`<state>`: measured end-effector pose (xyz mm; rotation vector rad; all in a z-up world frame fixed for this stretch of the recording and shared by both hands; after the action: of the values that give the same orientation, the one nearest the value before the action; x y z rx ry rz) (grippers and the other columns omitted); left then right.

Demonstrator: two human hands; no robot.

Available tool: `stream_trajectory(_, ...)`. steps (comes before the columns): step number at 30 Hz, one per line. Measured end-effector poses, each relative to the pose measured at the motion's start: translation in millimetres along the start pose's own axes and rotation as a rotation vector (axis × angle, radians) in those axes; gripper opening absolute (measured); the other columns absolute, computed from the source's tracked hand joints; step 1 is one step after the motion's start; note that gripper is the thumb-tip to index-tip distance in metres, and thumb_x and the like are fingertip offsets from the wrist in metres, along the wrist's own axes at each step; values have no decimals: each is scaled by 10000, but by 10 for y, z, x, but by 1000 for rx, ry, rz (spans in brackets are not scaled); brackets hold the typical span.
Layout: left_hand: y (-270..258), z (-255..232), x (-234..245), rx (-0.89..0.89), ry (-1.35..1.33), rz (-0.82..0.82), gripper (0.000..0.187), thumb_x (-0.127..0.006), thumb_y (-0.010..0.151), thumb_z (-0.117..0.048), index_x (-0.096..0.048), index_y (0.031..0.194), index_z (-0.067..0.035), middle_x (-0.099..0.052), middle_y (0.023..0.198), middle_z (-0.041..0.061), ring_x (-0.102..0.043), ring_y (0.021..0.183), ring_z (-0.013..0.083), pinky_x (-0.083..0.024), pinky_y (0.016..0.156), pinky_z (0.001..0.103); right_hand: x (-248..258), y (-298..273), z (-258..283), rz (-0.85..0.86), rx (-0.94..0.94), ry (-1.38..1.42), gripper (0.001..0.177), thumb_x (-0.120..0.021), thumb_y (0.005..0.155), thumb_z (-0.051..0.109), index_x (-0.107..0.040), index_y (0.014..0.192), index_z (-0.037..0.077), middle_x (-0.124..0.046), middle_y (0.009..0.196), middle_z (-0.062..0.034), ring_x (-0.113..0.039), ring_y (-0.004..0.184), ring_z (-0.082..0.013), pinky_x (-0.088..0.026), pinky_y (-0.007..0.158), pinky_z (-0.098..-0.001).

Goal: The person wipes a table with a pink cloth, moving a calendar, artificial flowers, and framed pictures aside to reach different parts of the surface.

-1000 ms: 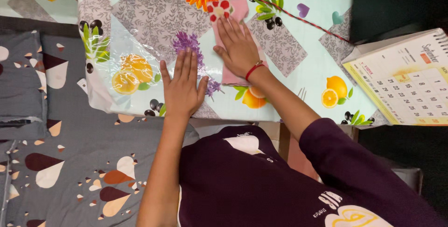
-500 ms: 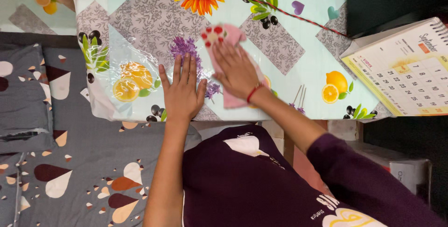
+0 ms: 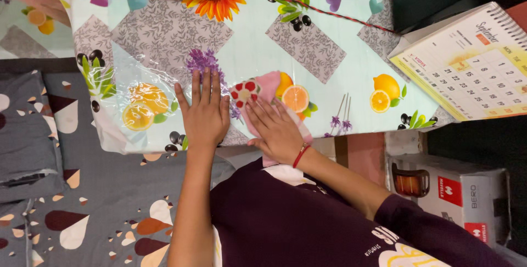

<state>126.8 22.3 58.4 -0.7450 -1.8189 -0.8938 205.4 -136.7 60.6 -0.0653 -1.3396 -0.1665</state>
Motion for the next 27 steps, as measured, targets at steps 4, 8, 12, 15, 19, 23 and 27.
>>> stream_trajectory(4,-8,-7,7,-2,12,13,596,-350,1113,-382,-453,1565,-7,-407,1651,134,-236,1581,313,-3,1257,621,-99,532,-530,63,-101,-22,798,-352,1045,585,-213,1622,51,-220,1682,-178,-188,1550,-335,-75,1238,-508)
stream_trajectory(8,-4,-25,26,4,2,10,603,-347,1112,-386,-453,1568,-6,-403,1655,143,-221,1584,313,-2,1255,625,131,1119,-1197,1,-218,-55,736,-303,1083,517,-199,1639,47,-190,1724,-141,-159,1595,-303,-69,1287,-504)
stream_trajectory(12,0,-53,47,-17,26,21,588,-395,1096,-390,-442,1578,-57,-363,1670,147,-221,1580,334,-21,1251,621,100,1028,-1095,-19,-202,-50,732,-313,1093,504,-208,1637,27,-194,1714,-154,-156,1584,-318,-74,1278,-512)
stream_trajectory(15,-9,-80,55,-69,-35,-9,608,-453,1089,-405,-424,1606,-88,-313,1695,177,-225,1575,361,-51,1262,603,-5,463,-618,-10,-60,-80,760,-360,1080,545,-230,1624,31,-204,1697,-174,-164,1567,-345,-86,1256,-521)
stream_trajectory(19,-19,-109,0,-155,11,14,652,-508,1073,-442,-423,1618,-94,-319,1698,160,-242,1578,357,-74,1269,600,-10,-187,-280,73,-64,-23,818,-360,1018,593,-217,1628,67,-213,1711,-121,-165,1592,-291,-75,1294,-513)
stream_trajectory(23,24,-97,-27,-160,19,51,684,-493,1056,-464,-417,1599,-55,-353,1688,144,-254,1575,344,-80,1267,605,-45,137,-656,73,-136,-9,790,-382,1034,569,-218,1626,71,-198,1698,-137,-154,1559,-330,-72,1235,-530)
stream_trajectory(27,28,-94,-29,-160,25,55,713,-458,1078,-507,-412,1595,-19,-388,1660,146,-271,1573,329,-77,1262,613,166,812,-1414,-40,-292,-15,711,-377,1087,479,-223,1629,45,-187,1719,-129,-175,1582,-322,-92,1267,-517)
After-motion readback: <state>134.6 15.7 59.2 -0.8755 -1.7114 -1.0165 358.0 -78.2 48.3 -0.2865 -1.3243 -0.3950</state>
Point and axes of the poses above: each hand's wrist, its own y-axis towards the middle knuckle, its own x-axis out of the back of the hand, z = x × y, the point moved 6 cm from there along y, towards the middle knuckle
